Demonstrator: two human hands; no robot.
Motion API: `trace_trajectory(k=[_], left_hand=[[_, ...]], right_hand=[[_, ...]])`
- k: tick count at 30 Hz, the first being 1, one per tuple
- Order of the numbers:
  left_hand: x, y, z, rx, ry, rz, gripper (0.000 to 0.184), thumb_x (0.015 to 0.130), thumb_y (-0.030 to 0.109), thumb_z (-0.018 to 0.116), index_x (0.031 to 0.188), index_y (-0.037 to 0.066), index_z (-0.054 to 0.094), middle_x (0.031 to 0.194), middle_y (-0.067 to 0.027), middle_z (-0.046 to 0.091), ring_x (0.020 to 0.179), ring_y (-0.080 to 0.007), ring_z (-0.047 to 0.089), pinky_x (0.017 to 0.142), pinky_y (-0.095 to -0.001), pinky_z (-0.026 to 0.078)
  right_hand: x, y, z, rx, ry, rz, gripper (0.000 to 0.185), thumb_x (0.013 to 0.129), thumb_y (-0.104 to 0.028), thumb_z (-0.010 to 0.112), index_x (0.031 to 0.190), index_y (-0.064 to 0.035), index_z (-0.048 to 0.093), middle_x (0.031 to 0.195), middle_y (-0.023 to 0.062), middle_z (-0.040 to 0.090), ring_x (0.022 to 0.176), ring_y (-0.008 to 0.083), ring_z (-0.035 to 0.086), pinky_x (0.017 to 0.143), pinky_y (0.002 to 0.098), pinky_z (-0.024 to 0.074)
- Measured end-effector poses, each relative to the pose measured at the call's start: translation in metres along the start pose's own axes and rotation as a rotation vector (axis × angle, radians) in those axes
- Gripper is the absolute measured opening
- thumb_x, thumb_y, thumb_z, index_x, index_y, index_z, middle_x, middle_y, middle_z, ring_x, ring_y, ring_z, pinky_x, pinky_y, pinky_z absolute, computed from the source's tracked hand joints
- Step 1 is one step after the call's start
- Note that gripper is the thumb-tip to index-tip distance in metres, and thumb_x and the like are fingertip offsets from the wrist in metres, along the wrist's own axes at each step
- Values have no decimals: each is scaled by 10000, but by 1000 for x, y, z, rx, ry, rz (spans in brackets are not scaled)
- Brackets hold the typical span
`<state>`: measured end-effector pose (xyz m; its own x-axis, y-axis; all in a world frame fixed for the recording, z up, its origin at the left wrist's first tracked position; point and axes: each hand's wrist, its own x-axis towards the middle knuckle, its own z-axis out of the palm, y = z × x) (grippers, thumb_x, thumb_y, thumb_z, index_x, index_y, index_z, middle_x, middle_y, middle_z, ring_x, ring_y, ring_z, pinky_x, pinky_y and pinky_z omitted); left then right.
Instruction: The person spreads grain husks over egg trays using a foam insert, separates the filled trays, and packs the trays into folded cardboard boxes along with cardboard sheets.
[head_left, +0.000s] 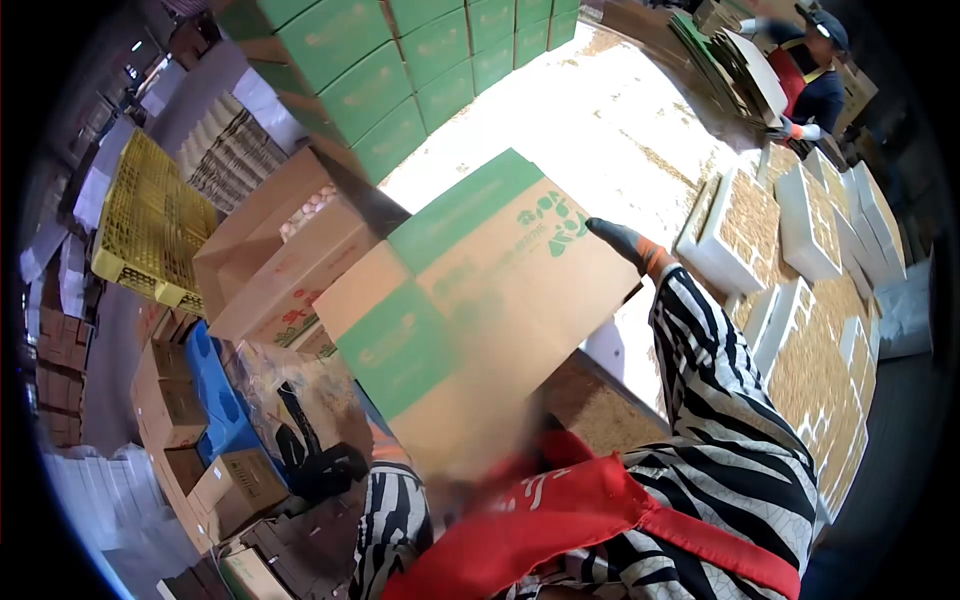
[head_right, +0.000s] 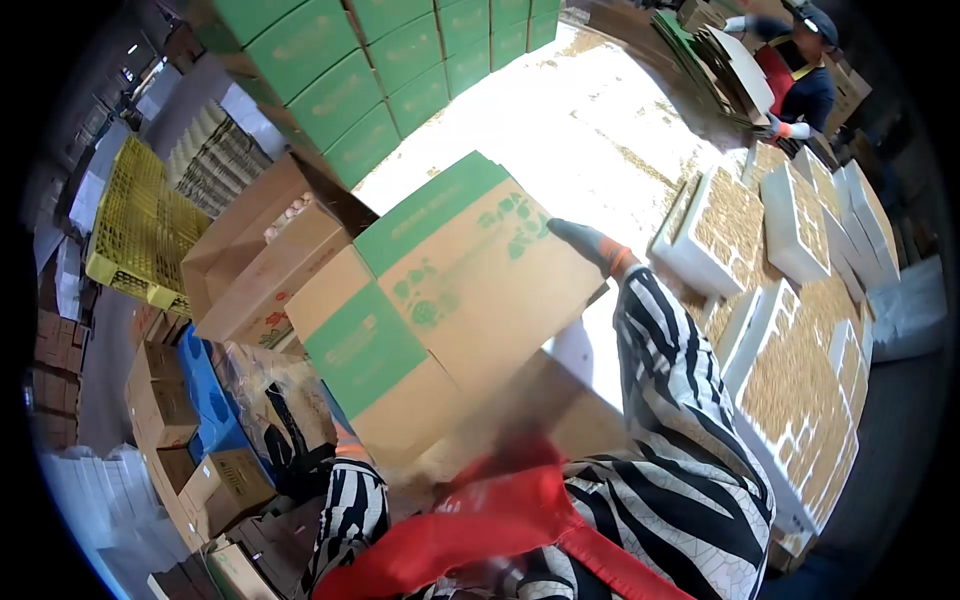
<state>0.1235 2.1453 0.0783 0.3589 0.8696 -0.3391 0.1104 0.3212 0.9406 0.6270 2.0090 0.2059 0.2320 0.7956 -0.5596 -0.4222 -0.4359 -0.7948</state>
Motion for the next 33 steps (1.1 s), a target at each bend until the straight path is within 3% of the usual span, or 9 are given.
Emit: trace_trajectory(k=[6, 10, 16, 20, 24, 26, 30, 32, 33], left_hand=[[66, -25, 83, 124, -53, -119, 414, 1045, 176, 339, 1419, -1, 362, 1375, -126, 479, 1274, -223, 453, 1077, -322, 352], [69, -41, 84, 219, -72, -206, 419, 1047, 173, 331, 1427, -2, 355, 1385, -128, 474, 1284, -225, 446, 1089, -323, 343], [60, -46, 53, 340, -77, -290, 426, 1051, 170, 319, 1439, -4, 344, 1400, -131, 465, 1300, -227, 436, 1107, -325, 329], [76, -27, 4, 512, -127, -7, 431, 1053, 167, 311, 1447, -6, 337, 1410, -134, 459, 1310, -228, 429, 1119, -326, 319], [173, 135, 72, 281, -44, 241, 459, 1034, 147, 350, 1458, -25, 310, 1491, -150, 359, 1390, -234, 330, 1157, -326, 249], [251, 175, 110, 116, -54, 436, 441, 1022, 185, 400, 1389, -59, 422, 1471, -164, 414, 1320, -241, 432, 1111, -331, 315], [405, 230, 189, 506, -505, 429, 492, 1023, 294, 410, 1319, -89, 498, 1343, -176, 555, 1261, -251, 502, 1075, -335, 359], [437, 241, 239, 741, -652, 377, 609, 1001, 428, 424, 1328, -81, 494, 1323, -162, 575, 1249, -245, 507, 1068, -336, 359], [459, 232, 260, 791, -695, 265, 690, 981, 525, 406, 1337, -58, 503, 1335, -143, 570, 1231, -237, 516, 1057, -324, 366]], right_hand=[[94, -74, -58, -871, 241, -181, 523, 928, -460, 522, 1271, -74, 606, 1191, 126, 658, 1067, 258, 621, 953, 350, 460], [132, -92, -53, -1281, 611, -561, 592, 855, -440, 553, 1353, -121, 523, 1359, 156, 529, 1292, 340, 446, 1100, 417, 332], [15, -93, -41, -888, 660, -823, 538, 880, -307, 616, 1370, -113, 502, 1354, 159, 523, 1270, 353, 471, 1081, 409, 371], [-54, -26, -51, -262, 885, -688, 537, 907, -216, 624, 1399, -68, 467, 1373, 152, 524, 1251, 276, 498, 1038, 363, 410], [-96, 46, -25, -75, 1193, -752, 598, 942, -154, 572, 1465, -9, 320, 1465, 146, 403, 1319, 267, 414, 1071, 363, 368], [-107, 86, -15, 52, 1266, -678, 628, 954, -158, 559, 1488, -19, 260, 1492, 151, 355, 1350, 265, 371, 1081, 362, 350], [-98, 159, 25, 629, 1228, -408, 577, 946, -369, 585, 1380, -33, 406, 1132, 61, 551, 943, 135, 564, 802, 284, 478], [-85, 170, 43, 1006, 1135, -196, 535, 962, -352, 565, 1426, -151, 393, 1253, 75, 575, 1071, 233, 583, 879, 317, 481], [-75, 181, 48, 1019, 1106, -176, 554, 925, -551, 539, 1224, -87, 581, 1053, 41, 617, 940, 153, 590, 807, 289, 493]])
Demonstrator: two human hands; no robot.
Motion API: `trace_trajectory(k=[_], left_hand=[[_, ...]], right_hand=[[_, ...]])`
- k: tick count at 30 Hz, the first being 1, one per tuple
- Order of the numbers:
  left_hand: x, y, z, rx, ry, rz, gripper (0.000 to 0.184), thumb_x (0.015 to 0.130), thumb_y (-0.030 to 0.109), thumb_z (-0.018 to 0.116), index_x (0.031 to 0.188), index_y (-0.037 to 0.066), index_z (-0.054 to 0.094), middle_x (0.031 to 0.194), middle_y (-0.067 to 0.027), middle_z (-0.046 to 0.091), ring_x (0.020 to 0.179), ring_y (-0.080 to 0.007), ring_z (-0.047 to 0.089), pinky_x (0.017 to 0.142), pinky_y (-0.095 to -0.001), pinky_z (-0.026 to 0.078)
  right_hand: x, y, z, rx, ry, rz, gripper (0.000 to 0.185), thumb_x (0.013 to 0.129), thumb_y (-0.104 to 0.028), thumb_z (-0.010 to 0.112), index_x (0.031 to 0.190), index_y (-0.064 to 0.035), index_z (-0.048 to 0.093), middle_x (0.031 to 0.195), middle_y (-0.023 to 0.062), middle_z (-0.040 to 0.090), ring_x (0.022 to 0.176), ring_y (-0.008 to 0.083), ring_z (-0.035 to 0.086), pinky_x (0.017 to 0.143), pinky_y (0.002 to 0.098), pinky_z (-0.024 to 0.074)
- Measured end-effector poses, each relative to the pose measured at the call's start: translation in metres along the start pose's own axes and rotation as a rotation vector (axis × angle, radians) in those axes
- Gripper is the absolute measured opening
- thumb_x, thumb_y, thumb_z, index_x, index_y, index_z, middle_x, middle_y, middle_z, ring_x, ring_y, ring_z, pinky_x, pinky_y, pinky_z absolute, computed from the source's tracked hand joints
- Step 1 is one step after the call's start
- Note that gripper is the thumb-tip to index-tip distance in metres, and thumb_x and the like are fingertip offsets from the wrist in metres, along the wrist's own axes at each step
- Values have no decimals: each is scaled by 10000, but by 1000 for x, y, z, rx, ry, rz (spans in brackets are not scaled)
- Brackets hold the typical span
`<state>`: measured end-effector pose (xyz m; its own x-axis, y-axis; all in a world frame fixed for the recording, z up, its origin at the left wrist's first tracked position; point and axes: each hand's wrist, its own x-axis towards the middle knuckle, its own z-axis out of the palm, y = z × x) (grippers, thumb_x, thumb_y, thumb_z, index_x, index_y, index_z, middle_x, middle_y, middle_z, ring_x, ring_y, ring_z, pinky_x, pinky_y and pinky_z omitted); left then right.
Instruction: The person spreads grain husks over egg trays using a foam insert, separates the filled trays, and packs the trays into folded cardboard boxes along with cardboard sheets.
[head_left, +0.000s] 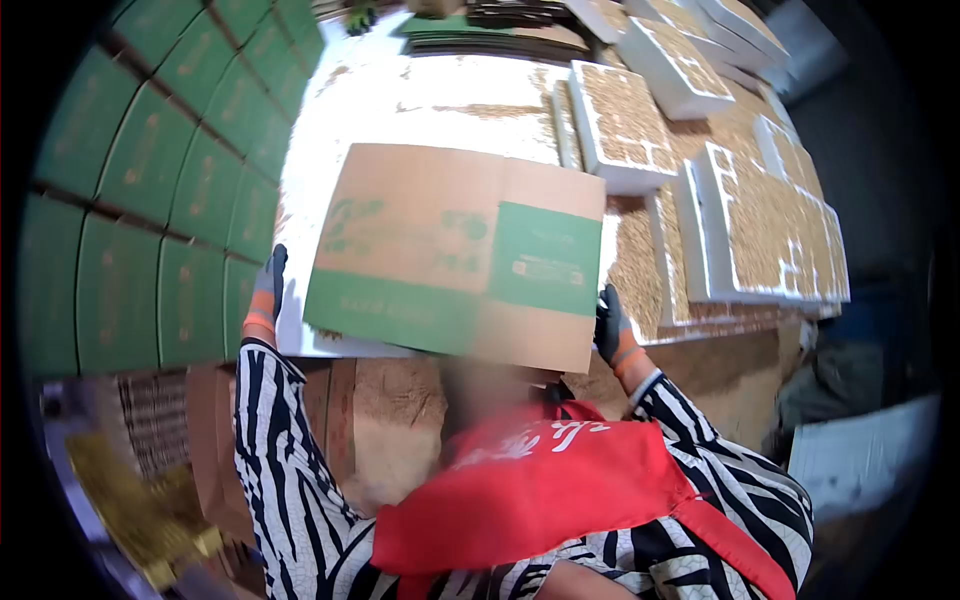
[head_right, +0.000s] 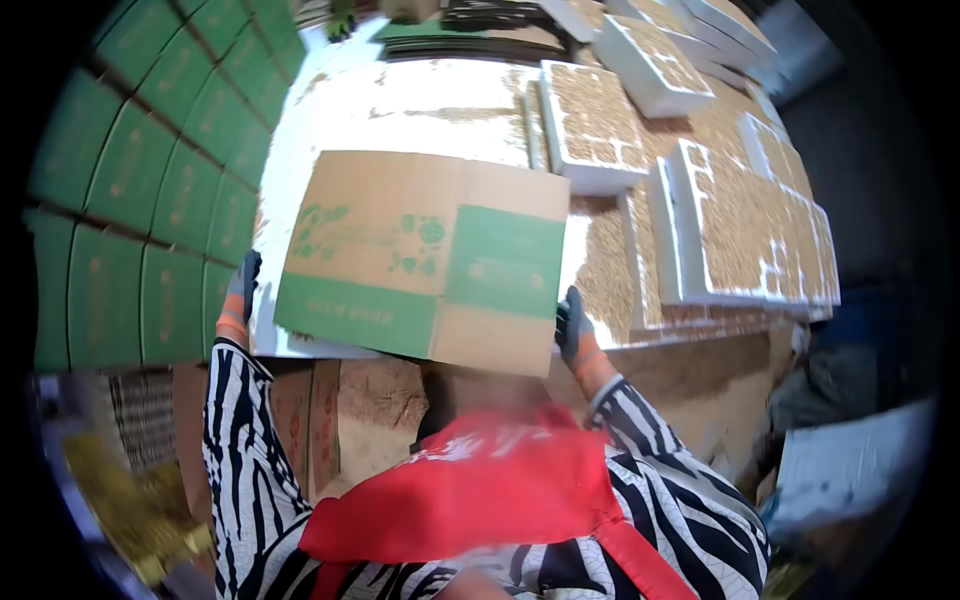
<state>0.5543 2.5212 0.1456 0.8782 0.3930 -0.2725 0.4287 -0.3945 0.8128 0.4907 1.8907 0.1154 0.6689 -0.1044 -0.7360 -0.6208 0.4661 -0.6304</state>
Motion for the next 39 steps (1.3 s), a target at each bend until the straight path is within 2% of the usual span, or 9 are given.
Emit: trace_trajectory(k=[4, 15, 22, 25, 27, 30, 35, 37, 39], left_hand=[[52, -30, 39, -314, -594, -127, 729, 983, 599, 330, 1355, -1, 512, 1315, -79, 577, 1208, -213, 505, 1056, -304, 345], [-128, -7, 106, -967, -429, -491, 542, 1016, 456, 396, 1349, 40, 494, 1218, -101, 596, 1059, -247, 579, 950, -342, 477], [-198, 10, 179, -939, -463, -198, 457, 1012, 332, 430, 1300, -13, 514, 1239, -102, 579, 1105, -218, 557, 948, -319, 463], [-213, -44, 168, 655, 47, 592, 397, 1000, 248, 466, 1288, -19, 523, 1230, -108, 591, 1093, -215, 573, 933, -316, 470], [-258, -94, 156, 999, 279, 612, 362, 993, 191, 490, 1281, -24, 529, 1223, -112, 600, 1086, -214, 585, 922, -315, 475], [-354, -163, 160, -68, 375, 247, 372, 974, 158, 476, 1303, -13, 513, 1260, -145, 580, 1129, -243, 568, 956, -337, 457], [-658, -227, 114, 137, 854, -230, 396, 886, 91, 541, 1263, -27, 531, 1255, -183, 567, 1164, -303, 532, 983, -384, 435], [-785, -248, 131, 438, 998, -427, 410, 850, 64, 567, 1247, -33, 538, 1253, -199, 562, 1177, -327, 517, 994, -403, 426], [-883, -304, 171, 35, 1183, -600, 256, 877, 76, 552, 1111, 7, 628, 1055, -152, 641, 919, -264, 623, 837, -354, 494]], right_hand=[[-61, -3, 57, -309, -81, -451, 581, 968, -536, 465, 1263, -50, 581, 1110, 46, 640, 1019, 141, 578, 868, 278, 486], [-43, -5, -54, -129, -4, -203, 439, 1014, -332, 425, 1279, -12, 565, 1153, 65, 645, 1042, 181, 573, 921, 305, 464], [-49, -79, -73, -1550, 498, -1029, 382, 940, -249, 537, 1252, -32, 580, 1115, 199, 661, 1017, 333, 632, 882, 373, 497], [-24, -66, -51, -699, -79, -805, 402, 967, -88, 494, 1361, -11, 474, 1274, 166, 572, 1073, 190, 592, 840, 311, 514], [-77, -42, 18, -1373, -30, -1126, 431, 963, -78, 490, 1390, -30, 464, 1384, 127, 522, 1236, 254, 519, 972, 332, 438], [-103, 28, 80, -1284, -563, -1139, 415, 966, -112, 505, 1370, -21, 490, 1402, 123, 516, 1272, 255, 500, 982, 348, 438], [-195, 177, 152, -1371, -1392, -1072, 451, 951, -188, 551, 1357, -5, 483, 1359, 137, 535, 1260, 274, 481, 1037, 390, 405], [-210, 217, 163, -1478, -1597, -1774, 433, 949, -166, 547, 1345, 0, 497, 1357, 150, 534, 1253, 273, 485, 1044, 394, 396], [-246, 247, 163, -1388, -1713, -1365, 392, 935, -99, 549, 1309, 17, 530, 1312, 163, 570, 1199, 275, 531, 1041, 381, 393]])
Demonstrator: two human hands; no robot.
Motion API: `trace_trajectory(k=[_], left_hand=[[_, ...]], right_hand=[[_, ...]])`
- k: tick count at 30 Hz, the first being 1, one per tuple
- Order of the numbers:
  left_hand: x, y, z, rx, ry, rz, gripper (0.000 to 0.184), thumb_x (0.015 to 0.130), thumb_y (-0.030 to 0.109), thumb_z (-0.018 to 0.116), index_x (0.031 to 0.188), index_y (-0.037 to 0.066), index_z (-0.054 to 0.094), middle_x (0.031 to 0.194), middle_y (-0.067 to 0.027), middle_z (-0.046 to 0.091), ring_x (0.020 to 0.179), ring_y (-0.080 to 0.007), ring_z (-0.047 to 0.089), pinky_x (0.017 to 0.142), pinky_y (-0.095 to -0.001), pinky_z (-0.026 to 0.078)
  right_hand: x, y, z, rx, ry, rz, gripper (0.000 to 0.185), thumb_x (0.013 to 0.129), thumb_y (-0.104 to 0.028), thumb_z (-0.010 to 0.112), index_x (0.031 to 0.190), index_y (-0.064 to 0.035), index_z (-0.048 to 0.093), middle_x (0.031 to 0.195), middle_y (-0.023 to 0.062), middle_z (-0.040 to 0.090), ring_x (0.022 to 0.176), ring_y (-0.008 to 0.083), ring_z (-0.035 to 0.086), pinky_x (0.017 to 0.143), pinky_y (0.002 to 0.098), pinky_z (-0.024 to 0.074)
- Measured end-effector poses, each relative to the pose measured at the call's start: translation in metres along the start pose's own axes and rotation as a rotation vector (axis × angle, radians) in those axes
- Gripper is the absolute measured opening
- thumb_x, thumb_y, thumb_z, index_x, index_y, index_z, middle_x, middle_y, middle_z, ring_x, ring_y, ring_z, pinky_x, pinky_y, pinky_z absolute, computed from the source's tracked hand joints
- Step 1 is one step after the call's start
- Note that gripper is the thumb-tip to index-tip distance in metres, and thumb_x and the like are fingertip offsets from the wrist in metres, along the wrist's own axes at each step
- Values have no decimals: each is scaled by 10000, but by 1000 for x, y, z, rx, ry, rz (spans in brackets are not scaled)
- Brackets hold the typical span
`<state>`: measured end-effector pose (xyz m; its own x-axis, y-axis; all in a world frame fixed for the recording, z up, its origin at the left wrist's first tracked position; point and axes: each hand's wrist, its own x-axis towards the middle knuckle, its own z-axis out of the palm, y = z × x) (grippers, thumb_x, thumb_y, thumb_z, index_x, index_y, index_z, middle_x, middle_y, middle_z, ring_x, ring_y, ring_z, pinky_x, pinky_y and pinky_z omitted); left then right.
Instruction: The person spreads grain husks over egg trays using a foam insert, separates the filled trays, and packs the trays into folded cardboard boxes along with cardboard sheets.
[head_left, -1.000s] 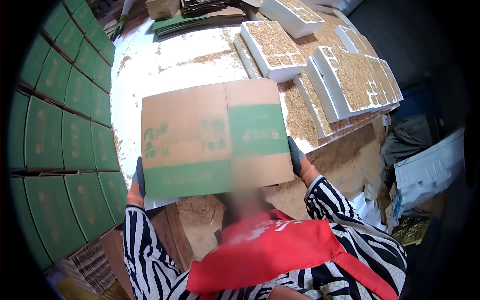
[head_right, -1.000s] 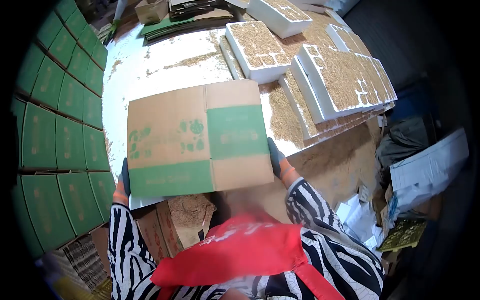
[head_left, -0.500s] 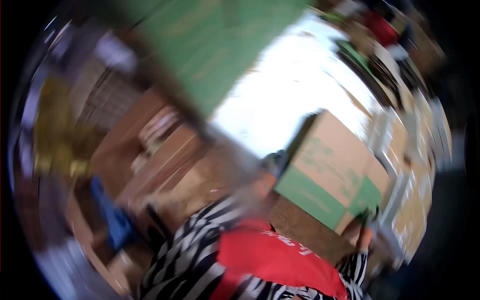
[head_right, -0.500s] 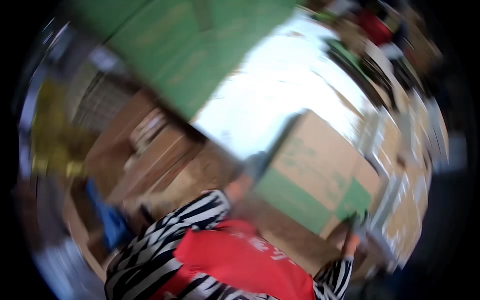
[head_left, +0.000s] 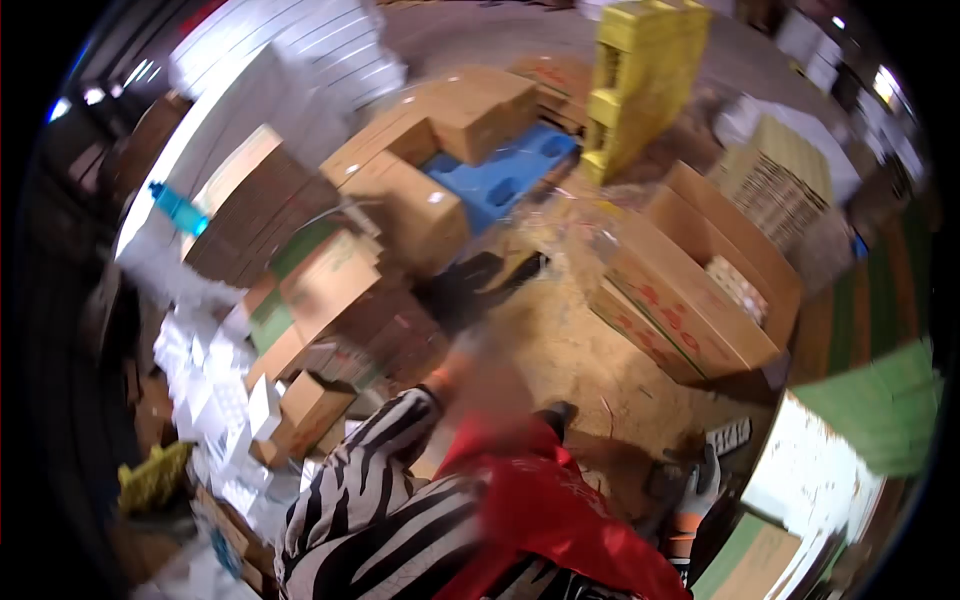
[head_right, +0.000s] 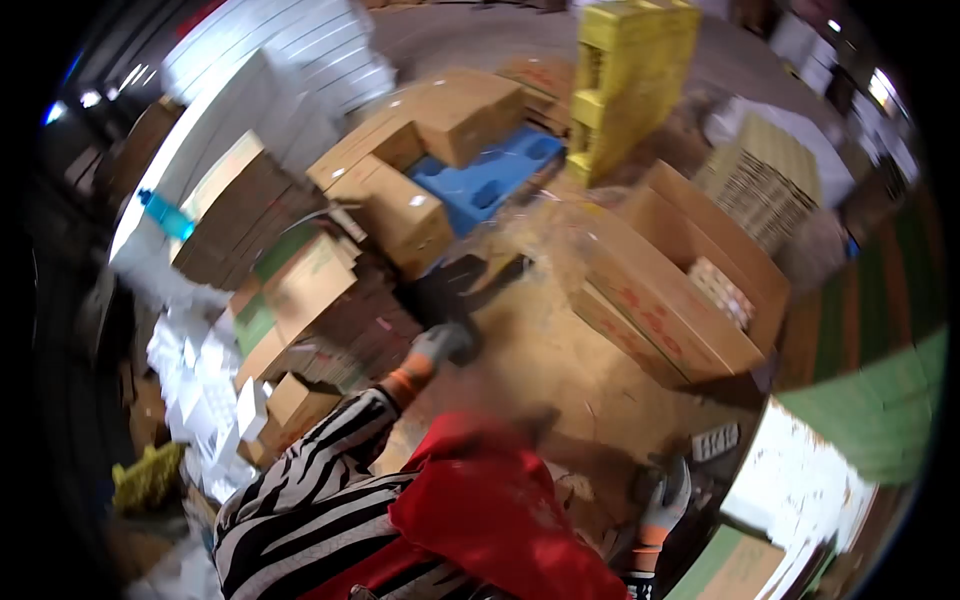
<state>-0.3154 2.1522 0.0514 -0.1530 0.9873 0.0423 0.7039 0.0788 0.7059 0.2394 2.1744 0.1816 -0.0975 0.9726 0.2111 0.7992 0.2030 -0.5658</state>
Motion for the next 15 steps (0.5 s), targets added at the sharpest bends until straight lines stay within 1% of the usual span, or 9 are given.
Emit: trace_trajectory(k=[2, 4, 5, 7, 8, 10, 12, 14, 15], left_hand=[[-56, 14, -96, -245, 433, -93, 235, 966, 189, 532, 1089, 28, 651, 936, -72, 673, 832, -175, 617, 758, -297, 493], [-93, -46, -149, -838, 671, -585, 342, 959, 355, 551, 1112, 67, 654, 986, -49, 679, 836, -149, 621, 709, -260, 475], [-105, -51, -183, -863, 766, -695, 363, 953, 382, 551, 1100, 69, 661, 950, -48, 683, 814, -136, 618, 681, -250, 464], [-132, -118, -227, -776, 776, -695, 389, 948, 417, 539, 1069, 71, 669, 919, -35, 687, 767, -130, 613, 658, -244, 451], [-138, -124, -251, -731, 834, -671, 370, 947, 394, 538, 1075, 71, 664, 918, -40, 686, 757, -132, 609, 649, -251, 450], [-153, -179, -280, -733, 864, -728, 358, 939, 353, 547, 1155, 83, 637, 991, -57, 682, 844, -146, 625, 685, -263, 459], [-170, -228, -293, -829, 853, -839, 362, 938, 348, 549, 1176, 88, 631, 1035, -64, 680, 877, -155, 630, 718, -280, 467], [-192, -237, -290, -845, 862, -907, 375, 937, 356, 554, 1189, 89, 629, 1041, -63, 680, 873, -155, 628, 717, -290, 467], [-220, -256, -279, -812, 787, -867, 391, 939, 359, 562, 1206, 81, 622, 1039, -62, 682, 878, -159, 627, 734, -292, 474]], right_hand=[[19, -31, 25, 358, -77, 107, 376, 926, -71, 560, 1288, 28, 547, 1287, 157, 589, 1167, 259, 553, 1033, 367, 399], [26, -58, 53, 479, -182, 199, 359, 924, -59, 569, 1265, 51, 559, 1261, 143, 603, 1134, 216, 565, 1012, 327, 414], [28, -66, 70, 473, -238, 209, 353, 926, -57, 566, 1261, 55, 561, 1258, 140, 604, 1127, 210, 567, 1006, 320, 418], [27, -80, 109, 540, -308, 208, 330, 933, -57, 544, 1239, 67, 569, 1236, 155, 613, 1112, 215, 576, 991, 308, 429], [24, -103, 125, 497, -373, 149, 328, 940, -61, 537, 1242, 63, 565, 1237, 150, 610, 1097, 207, 578, 975, 305, 434], [24, -148, 153, 396, -507, 66, 322, 953, -70, 523, 1248, 57, 558, 1240, 140, 605, 1067, 190, 584, 943, 297, 444], [32, -224, 184, 286, -737, 183, 377, 931, -146, 566, 1229, 84, 560, 1246, 193, 610, 1139, 258, 581, 1007, 328, 417], [23, -219, 255, 284, -882, -6, 402, 938, -194, 566, 1258, 49, 551, 1276, 210, 589, 1170, 275, 573, 999, 348, 425], [14, -215, 296, 308, -1031, 99, 411, 941, -202, 562, 1272, 39, 542, 1284, 212, 581, 1177, 279, 570, 997, 353, 428]])
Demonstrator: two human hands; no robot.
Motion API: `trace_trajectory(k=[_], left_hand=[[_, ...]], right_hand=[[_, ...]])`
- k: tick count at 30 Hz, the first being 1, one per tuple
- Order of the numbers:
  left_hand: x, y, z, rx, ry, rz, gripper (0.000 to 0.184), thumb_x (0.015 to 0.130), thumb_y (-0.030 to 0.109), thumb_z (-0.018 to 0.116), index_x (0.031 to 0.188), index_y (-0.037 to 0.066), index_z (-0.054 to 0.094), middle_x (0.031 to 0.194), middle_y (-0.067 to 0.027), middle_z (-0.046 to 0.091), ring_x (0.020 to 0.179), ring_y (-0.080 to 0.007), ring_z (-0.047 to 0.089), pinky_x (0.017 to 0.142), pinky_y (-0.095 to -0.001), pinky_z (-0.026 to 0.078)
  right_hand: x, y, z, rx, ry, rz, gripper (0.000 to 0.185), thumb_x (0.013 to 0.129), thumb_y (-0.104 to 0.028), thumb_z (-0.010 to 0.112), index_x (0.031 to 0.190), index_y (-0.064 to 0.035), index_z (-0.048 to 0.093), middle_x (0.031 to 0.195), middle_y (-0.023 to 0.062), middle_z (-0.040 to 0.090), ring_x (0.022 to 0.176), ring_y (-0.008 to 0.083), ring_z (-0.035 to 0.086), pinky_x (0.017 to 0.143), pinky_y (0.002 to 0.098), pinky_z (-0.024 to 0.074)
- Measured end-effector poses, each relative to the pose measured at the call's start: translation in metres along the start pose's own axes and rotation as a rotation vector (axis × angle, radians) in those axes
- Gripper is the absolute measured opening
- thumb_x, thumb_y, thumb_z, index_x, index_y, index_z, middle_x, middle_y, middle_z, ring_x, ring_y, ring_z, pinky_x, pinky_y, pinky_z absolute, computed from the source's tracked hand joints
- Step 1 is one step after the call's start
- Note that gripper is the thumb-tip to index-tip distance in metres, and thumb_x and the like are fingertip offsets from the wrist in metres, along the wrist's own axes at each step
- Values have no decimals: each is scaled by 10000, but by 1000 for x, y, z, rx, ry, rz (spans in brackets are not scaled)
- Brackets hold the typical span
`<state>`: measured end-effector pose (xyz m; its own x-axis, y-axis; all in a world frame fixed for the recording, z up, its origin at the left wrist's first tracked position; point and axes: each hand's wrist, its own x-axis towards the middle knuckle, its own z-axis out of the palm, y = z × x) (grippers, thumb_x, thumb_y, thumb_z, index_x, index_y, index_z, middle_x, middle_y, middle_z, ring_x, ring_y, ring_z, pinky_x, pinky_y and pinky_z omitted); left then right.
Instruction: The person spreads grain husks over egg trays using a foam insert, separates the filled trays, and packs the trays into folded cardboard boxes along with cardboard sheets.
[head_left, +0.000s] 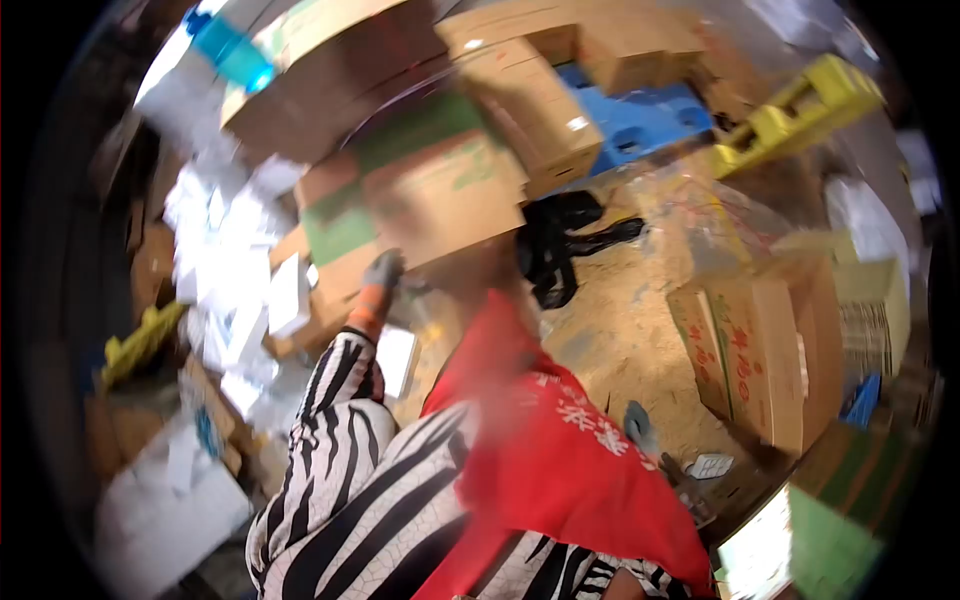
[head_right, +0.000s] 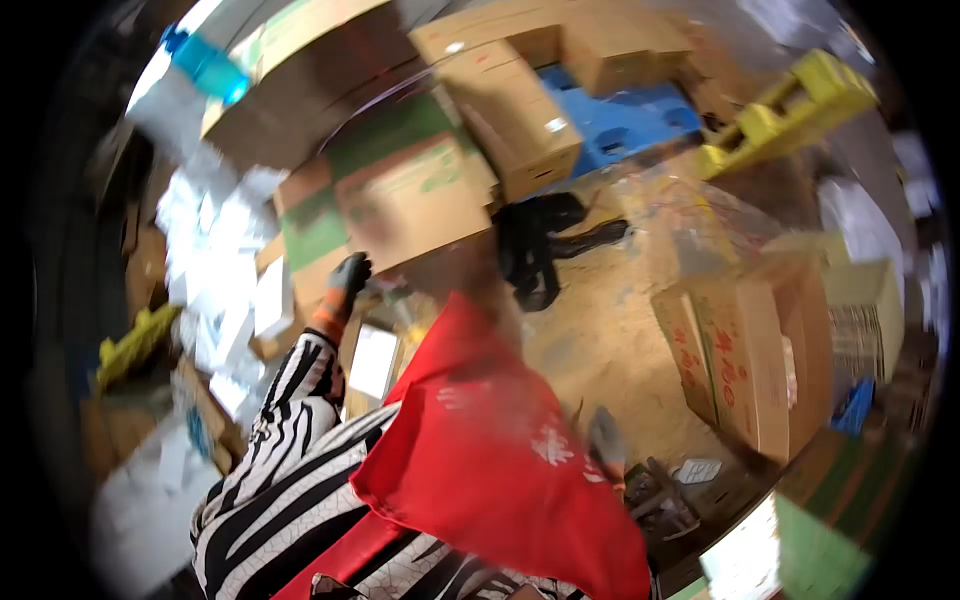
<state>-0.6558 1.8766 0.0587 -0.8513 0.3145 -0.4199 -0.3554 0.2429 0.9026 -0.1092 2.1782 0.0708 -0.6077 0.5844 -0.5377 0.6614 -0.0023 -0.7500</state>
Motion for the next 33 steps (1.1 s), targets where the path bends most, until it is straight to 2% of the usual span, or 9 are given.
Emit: trace_trajectory(k=[2, 7, 11, 16, 18, 22, 27, 30, 33], left_hand=[[-15, -53, -40, 246, -61, 185, 386, 946, 359, 565, 1185, 64, 634, 1033, -63, 689, 879, -173, 637, 758, -298, 490], [-120, -123, -87, -168, 254, -378, 394, 928, 354, 592, 1098, 7, 664, 924, -67, 680, 790, -174, 622, 701, -309, 490], [-185, -179, -124, -165, 396, -711, 339, 939, 411, 549, 1116, 135, 636, 906, 4, 673, 762, -121, 604, 670, -277, 415], [-258, -221, -139, -191, 275, -591, 290, 934, 335, 569, 1094, 101, 630, 880, -29, 649, 731, -141, 581, 603, -289, 423], [-249, -234, -151, -134, 160, -593, 284, 940, 335, 558, 1090, 103, 621, 862, -22, 636, 714, -133, 572, 589, -280, 415], [-230, -228, -153, 10, 0, -637, 273, 951, 336, 537, 1081, 105, 605, 825, -10, 610, 680, -118, 555, 561, -263, 397], [-180, -196, -133, 163, -229, -462, 261, 965, 336, 512, 1071, 109, 585, 779, 6, 577, 637, -99, 534, 526, -242, 376], [-124, -139, -86, 96, -193, -408, 291, 963, 362, 515, 1083, 110, 600, 793, 24, 581, 632, -75, 524, 519, -235, 369], [-78, -112, -58, 126, -463, -134, 264, 971, 274, 499, 1116, 84, 608, 876, -6, 603, 650, -100, 527, 546, -242, 389]], right_hand=[[45, -4, 33, 30, -177, 97, 432, 946, -220, 556, 1302, 22, 521, 1302, 212, 567, 1189, 284, 563, 995, 358, 432], [87, -156, 39, -354, -169, -242, 384, 951, -139, 573, 1293, 33, 541, 1283, 137, 591, 1175, 190, 549, 1011, 302, 412], [123, -165, 30, -78, -124, -144, 417, 957, -188, 545, 1322, 12, 524, 1305, 170, 575, 1191, 263, 554, 1007, 341, 435], [79, -170, 53, -258, -197, 36, 471, 931, -209, 582, 1359, -28, 505, 1264, 186, 595, 1164, 229, 562, 999, 320, 429], [51, -116, 67, -663, -56, -363, 440, 929, -294, 590, 1313, -84, 539, 1279, 193, 569, 1192, 319, 548, 1014, 380, 425], [-38, -71, 57, -677, 85, -359, 447, 924, -348, 578, 1281, -81, 549, 1286, 196, 552, 1201, 366, 521, 1024, 406, 416], [-128, -22, 47, -419, 194, 114, 482, 914, -372, 549, 1248, -26, 556, 1281, 209, 565, 1177, 373, 545, 994, 406, 440], [-152, 40, 65, -412, 342, -37, 258, 916, -243, 526, 1115, -101, 606, 1156, 191, 594, 1016, 403, 575, 872, 445, 480], [-159, 35, 88, -276, 149, 295, 499, 898, -381, 570, 1244, -21, 575, 1226, 215, 606, 1148, 381, 566, 981, 403, 444]])
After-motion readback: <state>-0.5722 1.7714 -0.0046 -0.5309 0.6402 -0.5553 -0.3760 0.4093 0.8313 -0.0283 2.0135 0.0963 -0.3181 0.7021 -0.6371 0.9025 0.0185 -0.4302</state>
